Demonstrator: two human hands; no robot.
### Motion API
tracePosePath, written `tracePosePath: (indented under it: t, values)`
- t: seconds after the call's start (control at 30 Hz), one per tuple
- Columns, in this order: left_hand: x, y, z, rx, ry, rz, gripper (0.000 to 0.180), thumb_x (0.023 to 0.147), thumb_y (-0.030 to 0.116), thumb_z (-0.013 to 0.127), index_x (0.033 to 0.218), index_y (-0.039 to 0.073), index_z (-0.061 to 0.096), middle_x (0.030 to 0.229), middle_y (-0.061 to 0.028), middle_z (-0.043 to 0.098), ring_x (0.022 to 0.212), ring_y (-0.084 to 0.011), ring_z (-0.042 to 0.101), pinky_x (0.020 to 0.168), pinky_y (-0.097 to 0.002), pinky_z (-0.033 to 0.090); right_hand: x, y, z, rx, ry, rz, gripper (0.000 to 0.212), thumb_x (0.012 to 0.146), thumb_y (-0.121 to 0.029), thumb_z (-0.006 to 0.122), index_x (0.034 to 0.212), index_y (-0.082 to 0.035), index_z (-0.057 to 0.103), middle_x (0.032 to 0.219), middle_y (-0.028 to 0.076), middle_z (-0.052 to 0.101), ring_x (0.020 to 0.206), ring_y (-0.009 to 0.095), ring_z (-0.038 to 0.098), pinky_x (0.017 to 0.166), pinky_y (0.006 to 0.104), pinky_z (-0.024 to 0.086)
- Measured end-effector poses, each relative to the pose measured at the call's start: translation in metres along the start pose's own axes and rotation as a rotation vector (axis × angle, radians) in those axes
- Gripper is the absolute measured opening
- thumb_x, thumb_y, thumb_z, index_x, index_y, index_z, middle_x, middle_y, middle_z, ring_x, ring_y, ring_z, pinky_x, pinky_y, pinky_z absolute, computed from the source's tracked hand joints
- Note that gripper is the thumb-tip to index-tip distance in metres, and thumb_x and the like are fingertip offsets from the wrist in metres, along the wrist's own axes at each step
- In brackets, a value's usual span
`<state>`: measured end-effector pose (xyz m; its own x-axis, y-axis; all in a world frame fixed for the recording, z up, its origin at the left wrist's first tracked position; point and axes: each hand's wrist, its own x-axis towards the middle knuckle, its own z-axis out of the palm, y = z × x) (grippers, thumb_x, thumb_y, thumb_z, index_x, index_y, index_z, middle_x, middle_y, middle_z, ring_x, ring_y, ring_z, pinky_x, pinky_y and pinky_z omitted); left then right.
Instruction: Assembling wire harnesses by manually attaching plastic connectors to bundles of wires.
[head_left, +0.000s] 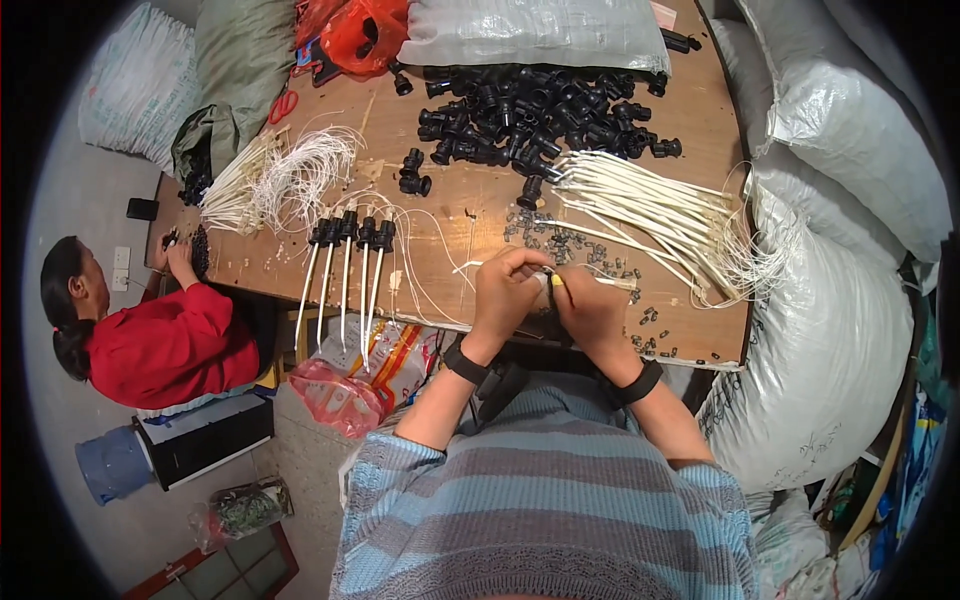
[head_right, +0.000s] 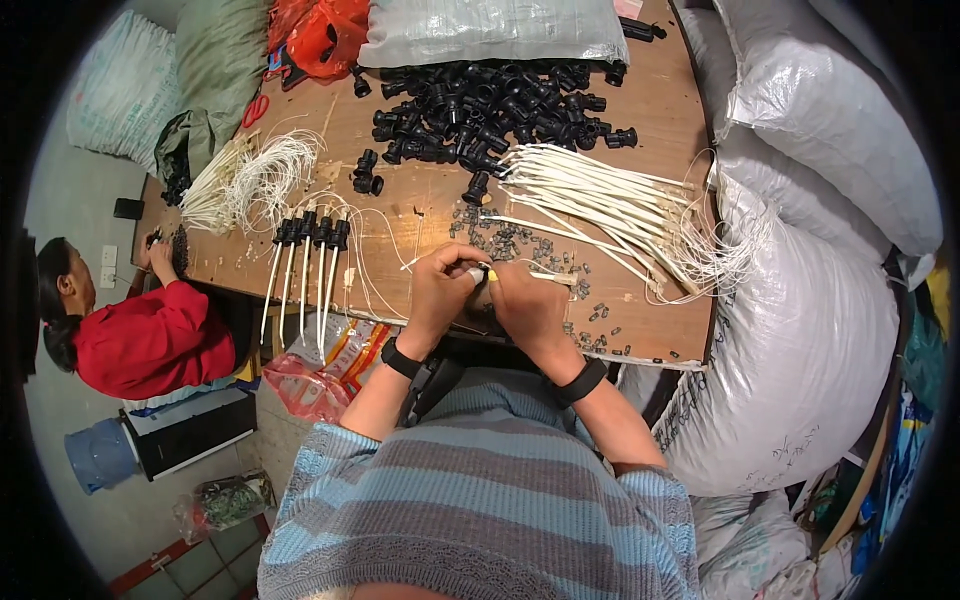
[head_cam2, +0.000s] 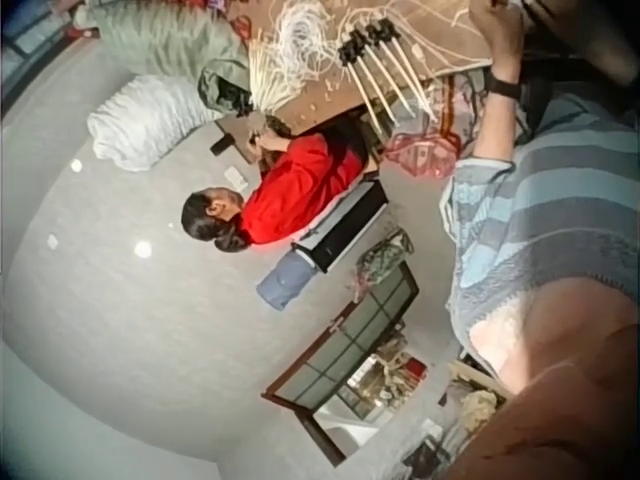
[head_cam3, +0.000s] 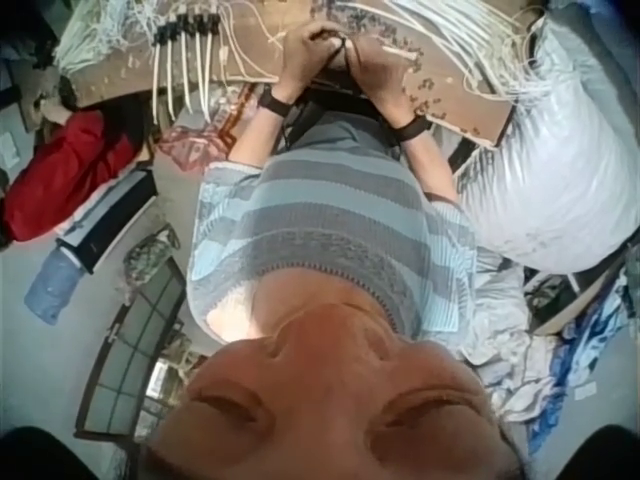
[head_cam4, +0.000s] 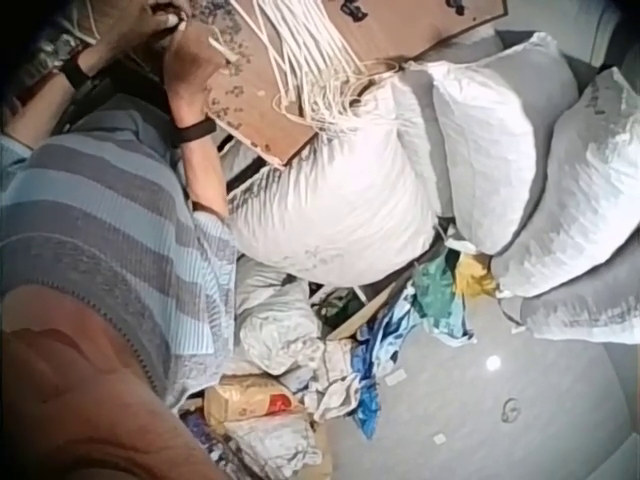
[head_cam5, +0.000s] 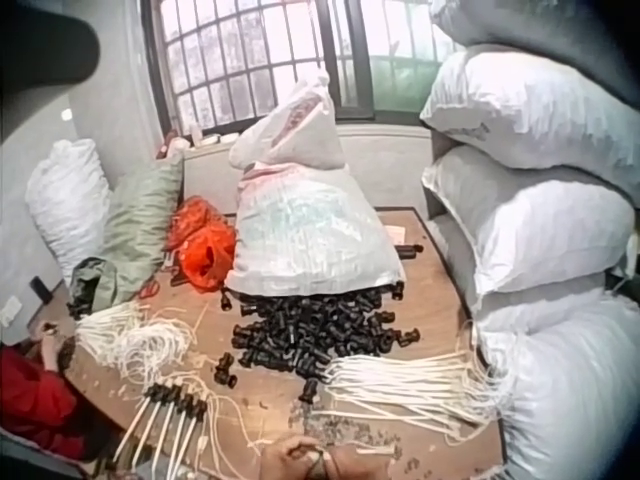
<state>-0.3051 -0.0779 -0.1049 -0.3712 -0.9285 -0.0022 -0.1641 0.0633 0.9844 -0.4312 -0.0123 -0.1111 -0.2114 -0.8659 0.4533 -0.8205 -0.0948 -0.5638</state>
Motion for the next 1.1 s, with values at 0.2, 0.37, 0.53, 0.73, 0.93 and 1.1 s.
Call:
tracePosePath:
  t: [0.2,0.37,0.53,0.73,0.93,1.1]
  values:
    - [0.004,0.004,-0.012,0.213,0.119,0.181,0.019,0.065,-0.009,0.058,0.076,0.003,0.067,0.078,-0.0073,0.059,0.068,-0.0174,0.059,0.062,-0.0266,0.047,0.005,-0.005,-0.012,0.342,-0.104,0.07,0.012,0.074,-0.014,0.071,0.081,-0.01,0.061,0.072,0.008,0.063,0.059,0.029,0.061,0.047,0.0353,0.045]
    - [0.009,0.019,-0.027,0.506,0.045,0.627,0.024,0.062,-0.004,0.062,0.084,0.003,0.065,0.086,-0.0105,0.064,0.082,-0.0291,0.062,0.072,-0.034,0.05,0.024,-0.001,-0.028,0.52,-0.413,0.552,0.024,0.077,-0.008,0.069,0.1,-0.004,0.066,0.067,0.006,0.062,0.055,0.015,0.057,0.048,0.028,0.041]
    - [0.0,0.016,-0.048,0.565,-0.203,0.515,0.033,0.064,-0.002,0.061,0.096,0.006,0.065,0.09,-0.0115,0.067,0.085,-0.0283,0.065,0.073,-0.0336,0.052,0.023,-0.003,-0.032,0.854,-0.457,0.581,0.029,0.081,-0.002,0.062,0.109,-0.001,0.065,0.066,-0.003,0.057,0.055,0.004,0.045,0.049,0.0231,0.037]
    - [-0.028,-0.001,-0.057,0.507,-0.156,0.323,0.059,0.07,-0.001,0.057,0.128,0.006,0.051,0.116,-0.0238,0.059,0.104,-0.037,0.059,0.087,-0.0423,0.049,0.019,-0.024,-0.03,0.003,-0.622,-0.204,0.03,0.081,-0.013,0.065,0.111,-0.012,0.067,0.074,0.017,0.062,0.062,0.033,0.059,0.057,0.0396,0.047]
    - [-0.078,0.003,-0.066,0.613,0.131,0.398,0.053,0.072,0.0,0.057,0.124,0.006,0.05,0.084,-0.0179,0.059,0.078,-0.038,0.059,0.066,-0.0454,0.046,0.06,-0.04,0.018,0.374,-1.135,0.108,0.021,0.074,-0.013,0.073,0.087,0.003,0.068,0.062,0.004,0.06,0.056,0.007,0.051,0.049,0.0265,0.039]
    - [-0.119,-0.003,-0.07,0.705,0.308,0.301,0.044,0.073,0.0,0.054,0.117,0.006,0.048,0.073,-0.0156,0.052,0.07,-0.0376,0.056,0.057,-0.0464,0.043,0.064,-0.058,0.047,0.606,-1.452,0.275,0.008,0.072,-0.002,0.076,0.073,-0.003,0.068,0.062,-0.004,0.059,0.052,0.005,0.049,0.047,0.0218,0.038]
